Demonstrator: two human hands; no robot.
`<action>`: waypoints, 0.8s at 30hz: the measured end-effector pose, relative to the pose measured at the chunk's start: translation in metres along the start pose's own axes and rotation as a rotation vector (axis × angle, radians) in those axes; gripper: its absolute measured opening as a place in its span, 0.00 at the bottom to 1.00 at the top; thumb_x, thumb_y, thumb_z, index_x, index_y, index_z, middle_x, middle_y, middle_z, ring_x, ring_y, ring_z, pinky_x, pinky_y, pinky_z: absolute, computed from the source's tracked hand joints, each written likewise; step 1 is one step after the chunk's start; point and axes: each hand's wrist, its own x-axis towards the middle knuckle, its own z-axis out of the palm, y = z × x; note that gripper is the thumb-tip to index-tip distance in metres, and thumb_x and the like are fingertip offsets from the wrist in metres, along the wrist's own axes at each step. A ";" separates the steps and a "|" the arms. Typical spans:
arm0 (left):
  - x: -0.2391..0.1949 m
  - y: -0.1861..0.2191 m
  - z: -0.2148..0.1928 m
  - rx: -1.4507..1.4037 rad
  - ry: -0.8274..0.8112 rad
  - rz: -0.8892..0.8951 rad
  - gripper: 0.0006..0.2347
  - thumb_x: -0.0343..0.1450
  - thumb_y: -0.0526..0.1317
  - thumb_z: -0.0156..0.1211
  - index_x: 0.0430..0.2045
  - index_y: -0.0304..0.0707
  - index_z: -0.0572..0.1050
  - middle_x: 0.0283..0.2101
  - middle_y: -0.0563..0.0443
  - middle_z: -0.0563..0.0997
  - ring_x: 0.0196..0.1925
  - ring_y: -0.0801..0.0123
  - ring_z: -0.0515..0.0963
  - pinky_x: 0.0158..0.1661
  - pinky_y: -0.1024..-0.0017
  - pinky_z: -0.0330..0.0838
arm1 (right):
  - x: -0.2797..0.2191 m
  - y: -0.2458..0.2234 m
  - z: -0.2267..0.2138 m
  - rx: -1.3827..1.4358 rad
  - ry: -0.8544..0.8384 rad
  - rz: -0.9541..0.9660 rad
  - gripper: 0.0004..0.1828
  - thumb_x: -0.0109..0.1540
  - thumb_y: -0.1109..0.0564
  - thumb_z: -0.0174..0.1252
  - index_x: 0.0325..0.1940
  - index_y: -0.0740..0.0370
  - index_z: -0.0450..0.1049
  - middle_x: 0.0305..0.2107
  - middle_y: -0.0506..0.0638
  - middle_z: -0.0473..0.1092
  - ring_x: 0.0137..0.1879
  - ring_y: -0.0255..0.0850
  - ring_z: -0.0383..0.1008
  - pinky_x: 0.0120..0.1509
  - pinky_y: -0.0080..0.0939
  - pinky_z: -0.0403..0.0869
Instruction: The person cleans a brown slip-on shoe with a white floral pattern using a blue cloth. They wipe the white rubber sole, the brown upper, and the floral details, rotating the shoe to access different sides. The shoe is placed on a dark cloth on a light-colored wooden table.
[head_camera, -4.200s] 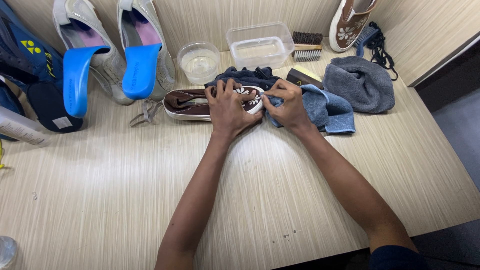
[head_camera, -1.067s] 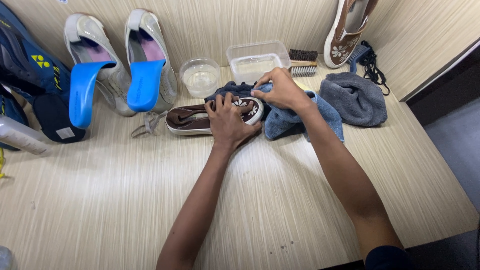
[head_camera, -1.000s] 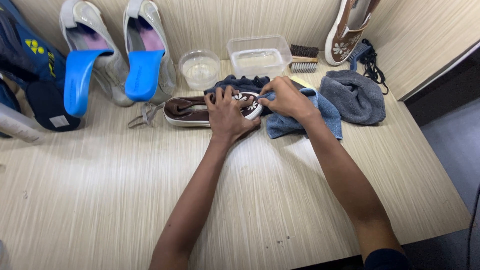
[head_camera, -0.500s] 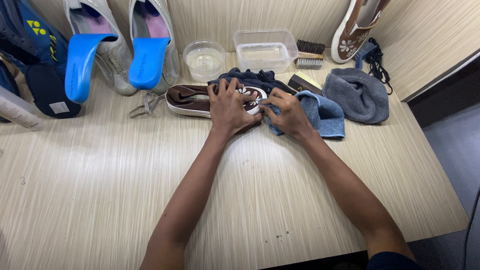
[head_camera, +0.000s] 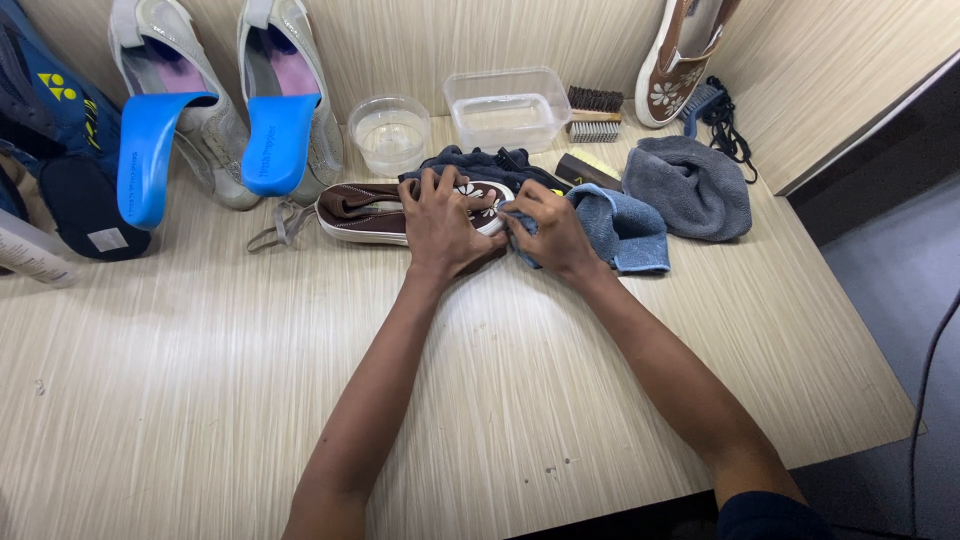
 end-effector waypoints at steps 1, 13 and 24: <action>0.000 0.001 -0.001 0.001 0.001 0.004 0.14 0.56 0.60 0.70 0.31 0.69 0.86 0.41 0.53 0.78 0.47 0.55 0.74 0.58 0.42 0.59 | -0.001 -0.001 -0.001 -0.001 0.004 0.000 0.02 0.62 0.62 0.68 0.38 0.62 0.82 0.26 0.53 0.70 0.27 0.47 0.72 0.30 0.41 0.69; -0.005 0.005 -0.006 -0.001 0.000 0.000 0.14 0.57 0.59 0.69 0.31 0.67 0.87 0.41 0.52 0.78 0.47 0.55 0.75 0.59 0.42 0.60 | -0.005 0.000 -0.002 0.088 0.072 0.023 0.01 0.64 0.63 0.67 0.39 0.64 0.82 0.25 0.54 0.70 0.27 0.48 0.71 0.29 0.41 0.67; -0.011 0.001 -0.010 -0.037 -0.019 0.006 0.16 0.54 0.58 0.72 0.32 0.66 0.87 0.41 0.50 0.78 0.47 0.55 0.75 0.58 0.41 0.59 | -0.013 -0.018 -0.005 0.130 -0.027 0.006 0.01 0.62 0.64 0.67 0.38 0.64 0.83 0.25 0.54 0.71 0.25 0.45 0.70 0.28 0.38 0.66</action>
